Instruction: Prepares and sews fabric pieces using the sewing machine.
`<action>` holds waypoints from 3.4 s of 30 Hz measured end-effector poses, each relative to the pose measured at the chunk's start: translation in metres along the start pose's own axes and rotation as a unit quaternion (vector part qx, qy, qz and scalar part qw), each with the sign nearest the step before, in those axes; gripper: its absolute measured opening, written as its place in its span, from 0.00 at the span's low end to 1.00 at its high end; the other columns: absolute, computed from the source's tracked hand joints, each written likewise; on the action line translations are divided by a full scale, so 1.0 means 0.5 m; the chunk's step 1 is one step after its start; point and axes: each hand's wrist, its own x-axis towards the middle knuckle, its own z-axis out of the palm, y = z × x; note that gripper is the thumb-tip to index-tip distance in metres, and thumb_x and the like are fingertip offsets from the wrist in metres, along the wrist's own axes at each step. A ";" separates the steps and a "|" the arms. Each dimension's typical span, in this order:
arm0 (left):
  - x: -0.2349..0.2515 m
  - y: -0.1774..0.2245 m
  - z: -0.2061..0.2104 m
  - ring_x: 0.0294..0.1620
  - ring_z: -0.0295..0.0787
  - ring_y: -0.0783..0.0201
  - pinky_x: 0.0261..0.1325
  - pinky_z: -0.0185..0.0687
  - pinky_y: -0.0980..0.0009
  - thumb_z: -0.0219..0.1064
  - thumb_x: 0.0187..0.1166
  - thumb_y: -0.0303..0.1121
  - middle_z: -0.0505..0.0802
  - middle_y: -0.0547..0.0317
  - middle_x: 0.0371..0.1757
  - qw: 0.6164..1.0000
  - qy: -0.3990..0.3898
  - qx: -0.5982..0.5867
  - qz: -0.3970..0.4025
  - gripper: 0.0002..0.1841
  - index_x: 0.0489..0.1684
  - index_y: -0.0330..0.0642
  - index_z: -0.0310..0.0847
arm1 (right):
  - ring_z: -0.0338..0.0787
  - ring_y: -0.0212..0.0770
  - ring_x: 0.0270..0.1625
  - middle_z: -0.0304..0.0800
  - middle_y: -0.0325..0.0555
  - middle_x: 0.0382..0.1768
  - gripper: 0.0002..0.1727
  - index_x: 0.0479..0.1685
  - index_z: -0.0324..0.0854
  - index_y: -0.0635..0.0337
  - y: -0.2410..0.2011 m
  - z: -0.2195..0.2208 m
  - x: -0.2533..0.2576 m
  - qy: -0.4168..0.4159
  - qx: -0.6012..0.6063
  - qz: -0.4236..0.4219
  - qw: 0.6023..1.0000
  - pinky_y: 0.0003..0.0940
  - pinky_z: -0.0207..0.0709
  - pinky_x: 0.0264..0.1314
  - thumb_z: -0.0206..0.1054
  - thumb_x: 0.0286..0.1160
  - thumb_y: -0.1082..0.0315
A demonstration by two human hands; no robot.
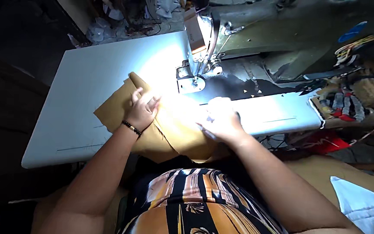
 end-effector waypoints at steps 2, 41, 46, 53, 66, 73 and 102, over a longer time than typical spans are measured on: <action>0.003 -0.003 -0.010 0.58 0.92 0.44 0.79 0.64 0.36 0.62 0.79 0.25 0.96 0.44 0.49 0.996 -0.065 -0.048 0.036 0.14 0.54 0.38 0.92 | 0.87 0.57 0.66 0.92 0.51 0.55 0.12 0.41 0.93 0.53 -0.040 0.026 -0.006 -0.007 -0.034 -0.129 0.991 0.68 0.72 0.72 0.69 0.74 0.57; 0.120 0.075 0.076 0.76 0.80 0.43 0.76 0.71 0.44 0.59 0.78 0.29 0.89 0.45 0.70 0.956 -0.158 -0.164 0.184 0.17 0.57 0.43 0.93 | 0.88 0.58 0.62 0.93 0.51 0.52 0.22 0.54 0.93 0.55 0.022 0.010 -0.074 -0.031 -0.044 -0.020 0.998 0.68 0.71 0.64 0.53 0.78 0.59; 0.154 0.086 0.056 0.64 0.87 0.44 0.68 0.77 0.45 0.62 0.67 0.19 0.92 0.45 0.58 0.938 -0.225 -0.141 0.224 0.19 0.56 0.37 0.91 | 0.92 0.49 0.43 0.91 0.47 0.37 0.29 0.49 0.91 0.56 -0.027 -0.013 -0.022 -0.049 -0.039 -0.006 0.998 0.52 0.84 0.40 0.61 0.76 0.39; 0.186 0.076 0.045 0.64 0.84 0.47 0.70 0.72 0.45 0.68 0.50 0.20 0.91 0.49 0.59 0.907 -0.329 -0.196 0.175 0.40 0.77 0.46 0.78 | 0.92 0.52 0.51 0.91 0.50 0.45 0.14 0.58 0.87 0.53 -0.096 -0.039 0.021 -0.198 -0.080 0.083 0.973 0.51 0.85 0.44 0.67 0.77 0.63; 0.159 0.087 0.104 0.46 0.83 0.71 0.56 0.78 0.74 0.58 0.85 0.31 0.88 0.58 0.41 0.929 -0.169 -0.328 0.020 0.11 0.58 0.36 0.77 | 0.92 0.59 0.37 0.88 0.57 0.30 0.12 0.46 0.85 0.67 -0.043 0.009 0.012 -0.053 -0.037 0.191 0.979 0.55 0.82 0.36 0.62 0.82 0.66; 0.159 0.068 0.089 0.59 0.86 0.65 0.69 0.72 0.65 0.57 0.84 0.27 0.96 0.58 0.49 0.927 -0.201 -0.313 0.048 0.16 0.48 0.44 0.96 | 0.91 0.49 0.33 0.92 0.51 0.37 0.13 0.47 0.90 0.60 0.003 0.048 -0.002 0.124 0.005 0.030 0.992 0.46 0.83 0.31 0.62 0.83 0.62; 0.272 0.105 0.046 0.43 0.84 0.54 0.47 0.76 0.51 0.78 0.70 0.35 0.86 0.53 0.37 0.901 -0.413 -0.132 0.008 0.08 0.29 0.42 0.86 | 0.85 0.55 0.51 0.83 0.51 0.34 0.20 0.19 0.80 0.58 0.011 0.044 0.022 -0.017 0.035 0.100 0.994 0.59 0.68 0.59 0.61 0.76 0.56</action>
